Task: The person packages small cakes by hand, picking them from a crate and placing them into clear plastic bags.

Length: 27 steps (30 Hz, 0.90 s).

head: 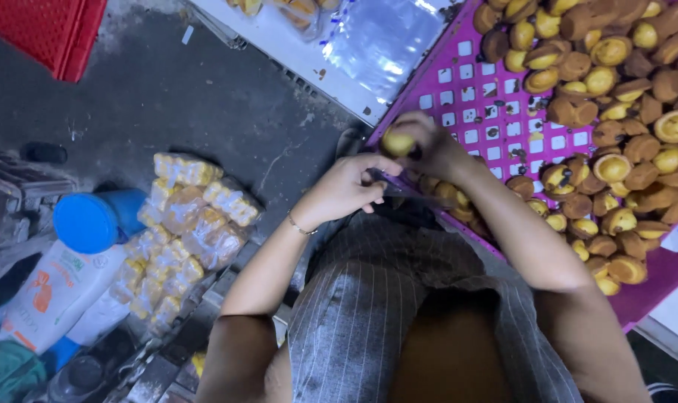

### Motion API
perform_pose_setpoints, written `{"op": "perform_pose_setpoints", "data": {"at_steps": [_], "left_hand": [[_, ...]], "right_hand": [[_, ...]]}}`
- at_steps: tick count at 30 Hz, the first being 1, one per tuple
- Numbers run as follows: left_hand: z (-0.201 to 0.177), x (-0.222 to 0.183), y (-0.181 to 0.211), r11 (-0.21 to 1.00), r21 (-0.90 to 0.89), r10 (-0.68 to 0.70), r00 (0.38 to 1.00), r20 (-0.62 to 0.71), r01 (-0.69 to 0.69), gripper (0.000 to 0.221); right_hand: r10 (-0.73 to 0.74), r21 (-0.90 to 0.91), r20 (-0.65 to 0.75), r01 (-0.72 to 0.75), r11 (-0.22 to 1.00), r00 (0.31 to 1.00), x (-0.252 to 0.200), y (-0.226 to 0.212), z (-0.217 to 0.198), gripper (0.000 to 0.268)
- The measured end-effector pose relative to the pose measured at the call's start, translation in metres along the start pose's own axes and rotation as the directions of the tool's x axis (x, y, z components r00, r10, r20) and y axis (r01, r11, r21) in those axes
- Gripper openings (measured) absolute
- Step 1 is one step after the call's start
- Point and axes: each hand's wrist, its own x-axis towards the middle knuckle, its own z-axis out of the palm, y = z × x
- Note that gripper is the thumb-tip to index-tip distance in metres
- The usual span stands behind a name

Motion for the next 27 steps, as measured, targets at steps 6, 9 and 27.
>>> {"op": "perform_pose_setpoints", "data": {"at_steps": [6, 9, 27], "left_hand": [[0.028, 0.065, -0.032, 0.997, 0.061, 0.042, 0.988, 0.148, -0.051, 0.049], [0.054, 0.106, -0.038, 0.988, 0.048, 0.125, 0.952, 0.28, -0.144, 0.066], [0.171, 0.132, -0.075, -0.151, 0.765, 0.959, 0.095, 0.267, -0.627, 0.012]], "right_hand": [[0.128, 0.212, -0.436, -0.037, 0.977, 0.891, -0.045, -0.088, -0.095, 0.095], [0.232, -0.088, -0.179, -0.251, 0.964, 0.956, -0.068, -0.074, -0.061, 0.068], [0.712, 0.717, -0.694, 0.008, 0.697, 0.109, -0.078, -0.064, -0.058, 0.061]]}}
